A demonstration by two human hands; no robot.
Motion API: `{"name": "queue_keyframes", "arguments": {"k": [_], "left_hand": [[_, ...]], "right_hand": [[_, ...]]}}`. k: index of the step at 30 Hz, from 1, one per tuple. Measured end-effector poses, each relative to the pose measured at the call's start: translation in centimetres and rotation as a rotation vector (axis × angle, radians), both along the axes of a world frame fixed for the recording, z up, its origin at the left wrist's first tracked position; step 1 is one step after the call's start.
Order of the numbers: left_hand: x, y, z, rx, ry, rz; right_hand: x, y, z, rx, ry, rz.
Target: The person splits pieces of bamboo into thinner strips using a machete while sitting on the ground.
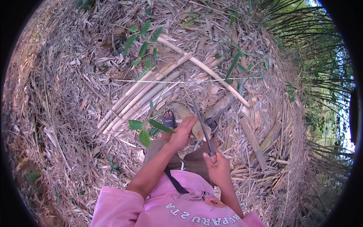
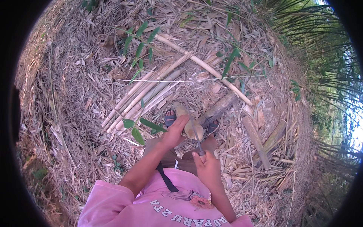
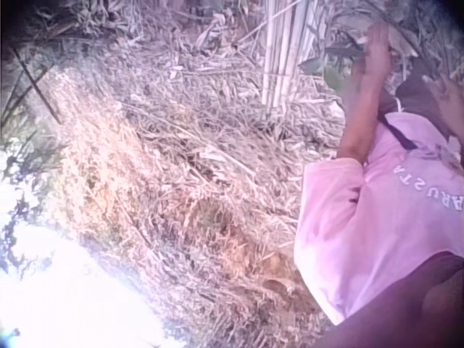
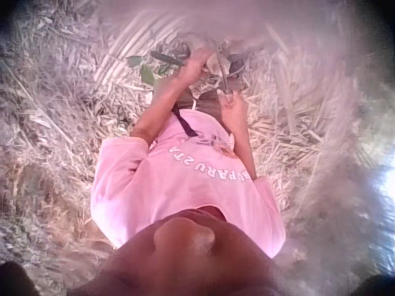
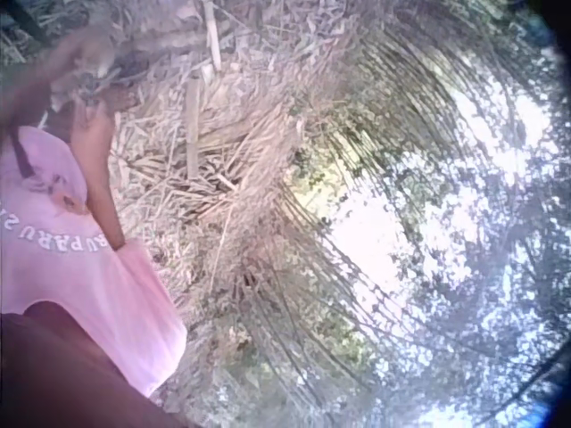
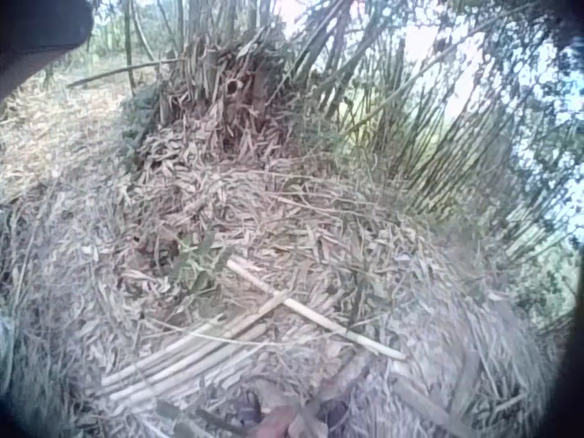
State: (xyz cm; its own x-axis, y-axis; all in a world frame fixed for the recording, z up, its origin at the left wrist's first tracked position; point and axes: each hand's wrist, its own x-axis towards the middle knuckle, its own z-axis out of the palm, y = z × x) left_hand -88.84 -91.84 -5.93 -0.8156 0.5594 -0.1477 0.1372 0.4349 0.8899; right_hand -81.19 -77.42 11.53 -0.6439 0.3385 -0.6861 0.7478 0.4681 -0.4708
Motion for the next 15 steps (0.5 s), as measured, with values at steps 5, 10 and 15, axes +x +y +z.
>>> {"name": "queue_keyframes", "arguments": {"k": [5,10,15], "left_hand": [[2.0,4.5,-0.2,-0.141,0.057,-0.194],[6.3,7.9,-3.5,-0.232,0.118,-0.344],[7.0,7.6,-3.1,-0.22,0.054,-0.351]], "right_hand": [[6.4,3.5,-2.6,0.025,-0.051,-0.277],[10.2,5.6,-3.8,0.098,-0.173,-0.377],[9.3,4.5,-2.3,0.232,-0.182,-0.222]]}}
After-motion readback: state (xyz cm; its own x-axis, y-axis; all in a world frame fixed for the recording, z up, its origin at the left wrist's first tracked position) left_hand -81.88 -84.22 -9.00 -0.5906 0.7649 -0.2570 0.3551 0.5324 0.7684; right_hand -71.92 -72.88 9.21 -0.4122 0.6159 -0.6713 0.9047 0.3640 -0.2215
